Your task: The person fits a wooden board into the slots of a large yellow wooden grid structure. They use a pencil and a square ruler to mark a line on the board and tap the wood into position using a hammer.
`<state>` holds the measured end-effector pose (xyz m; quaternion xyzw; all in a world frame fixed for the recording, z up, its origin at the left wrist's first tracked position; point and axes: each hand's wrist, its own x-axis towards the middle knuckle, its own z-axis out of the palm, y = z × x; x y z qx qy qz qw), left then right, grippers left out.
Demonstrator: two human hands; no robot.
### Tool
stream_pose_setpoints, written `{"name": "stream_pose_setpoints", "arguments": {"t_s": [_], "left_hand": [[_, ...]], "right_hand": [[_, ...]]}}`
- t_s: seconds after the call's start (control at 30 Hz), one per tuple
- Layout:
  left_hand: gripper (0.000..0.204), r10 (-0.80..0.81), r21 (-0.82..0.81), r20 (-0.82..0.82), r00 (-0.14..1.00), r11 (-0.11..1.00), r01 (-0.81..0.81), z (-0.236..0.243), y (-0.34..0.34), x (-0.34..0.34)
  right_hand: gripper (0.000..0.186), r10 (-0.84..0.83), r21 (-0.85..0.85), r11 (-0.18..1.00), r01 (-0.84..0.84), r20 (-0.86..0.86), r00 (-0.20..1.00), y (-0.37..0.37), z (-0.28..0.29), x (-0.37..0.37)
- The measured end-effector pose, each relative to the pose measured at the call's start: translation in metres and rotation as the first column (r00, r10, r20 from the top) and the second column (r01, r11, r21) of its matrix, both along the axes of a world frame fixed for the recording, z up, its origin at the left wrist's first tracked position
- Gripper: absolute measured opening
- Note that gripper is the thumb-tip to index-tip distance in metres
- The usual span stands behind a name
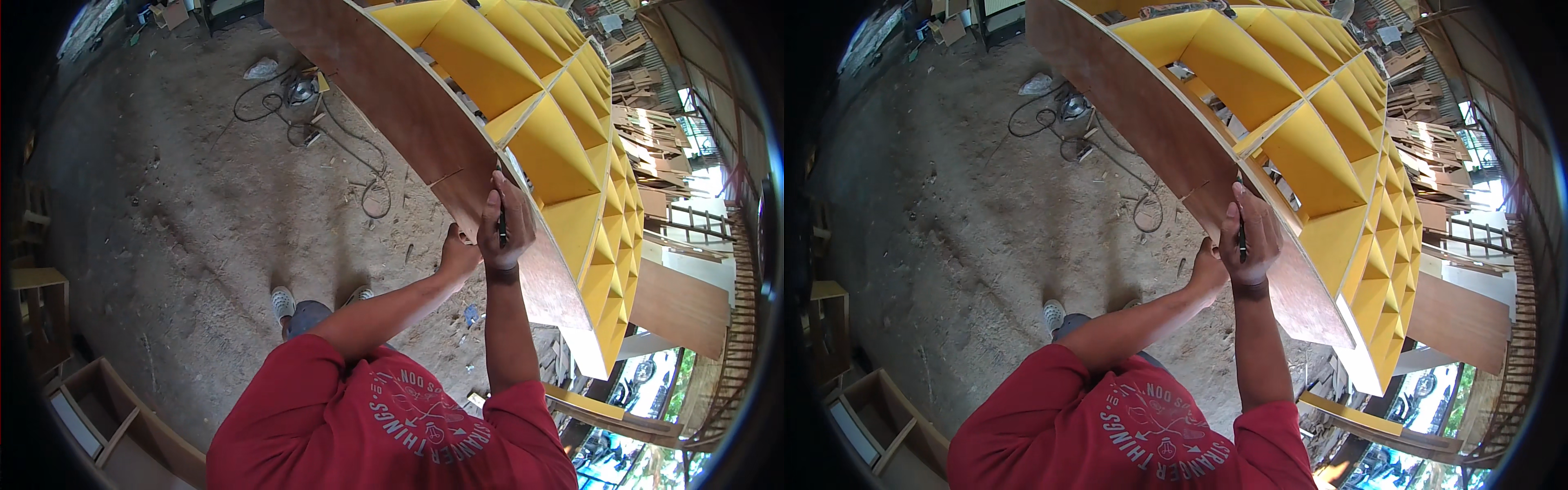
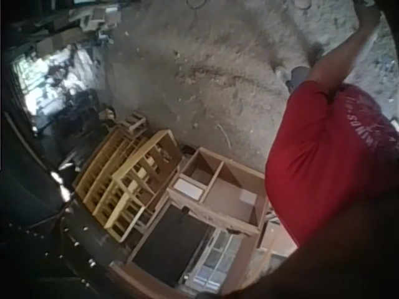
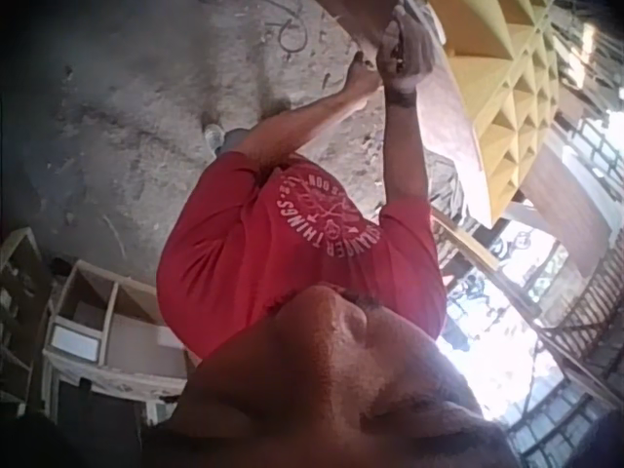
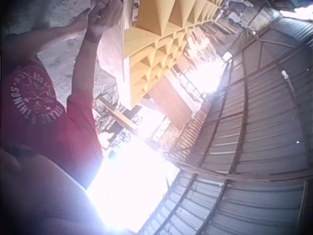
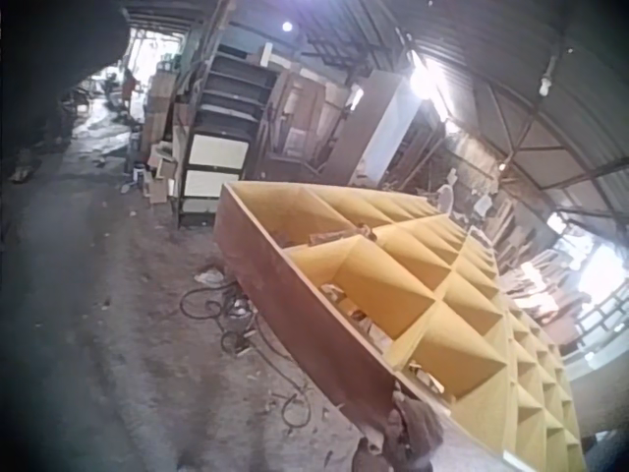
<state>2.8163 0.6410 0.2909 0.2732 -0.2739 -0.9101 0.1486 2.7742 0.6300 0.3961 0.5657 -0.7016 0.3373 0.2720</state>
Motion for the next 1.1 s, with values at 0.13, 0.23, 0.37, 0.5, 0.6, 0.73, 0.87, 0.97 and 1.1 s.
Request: {"name": "stream_pose_setpoints", "arguments": {"t_s": [0.13, 0.23, 0.37, 0.5, 0.6, 0.73, 0.87, 0.97, 1.1], "left_hand": [[0.056, 0.074, -0.014, -0.022, 0.997, 0.997, -0.075, -0.023, 0.008, -0.012], [0.057, 0.094, -0.069, -0.026, 0.995, 0.993, -0.096, -0.028, 0.011, -0.015], [0.057, 0.073, -0.054, -0.020, 0.997, 0.996, -0.074, -0.020, 0.009, -0.011], [0.056, 0.076, -0.034, -0.017, 0.997, 0.996, -0.077, -0.018, 0.007, -0.008], [0.056, 0.064, -0.014, 0.008, 0.998, 0.998, -0.064, -0.011, 0.005, -0.005], [0.056, 0.088, 0.007, -0.036, 0.995, 0.996, -0.088, -0.014, 0.008, -0.008], [0.056, 0.078, -0.084, -0.025, 0.997, 0.993, -0.080, -0.023, 0.010, -0.012], [0.056, 0.077, -0.083, -0.033, 0.996, 0.993, -0.080, -0.021, 0.010, -0.011], [0.057, 0.069, -0.033, -0.027, 0.997, 0.997, -0.069, -0.018, 0.008, -0.010]], "right_hand": [[0.024, 0.016, -0.008, 1.000, -0.016, -0.017, 1.000, -0.005, 0.001, 0.001], [0.023, 0.015, -0.011, 1.000, -0.015, -0.004, 1.000, -0.005, 0.001, 0.001], [0.024, 0.003, 0.007, 1.000, -0.003, 0.014, 1.000, -0.001, 0.002, 0.002], [0.025, 0.009, -0.009, 1.000, -0.009, 0.010, 1.000, -0.003, -0.002, 0.001], [0.024, -0.004, -0.016, 1.000, 0.005, 0.021, 1.000, -0.003, -0.002, 0.001], [0.027, 0.018, -0.026, 0.999, -0.019, -0.026, 1.000, -0.004, 0.000, -0.002], [0.027, 0.001, -0.034, 0.999, -0.002, -0.004, 1.000, -0.005, 0.001, -0.001], [0.027, 0.008, -0.030, 1.000, -0.008, 0.005, 1.000, -0.004, 0.001, -0.001], [0.026, -0.008, -0.027, 1.000, 0.008, 0.010, 1.000, -0.004, 0.000, 0.000]]}}
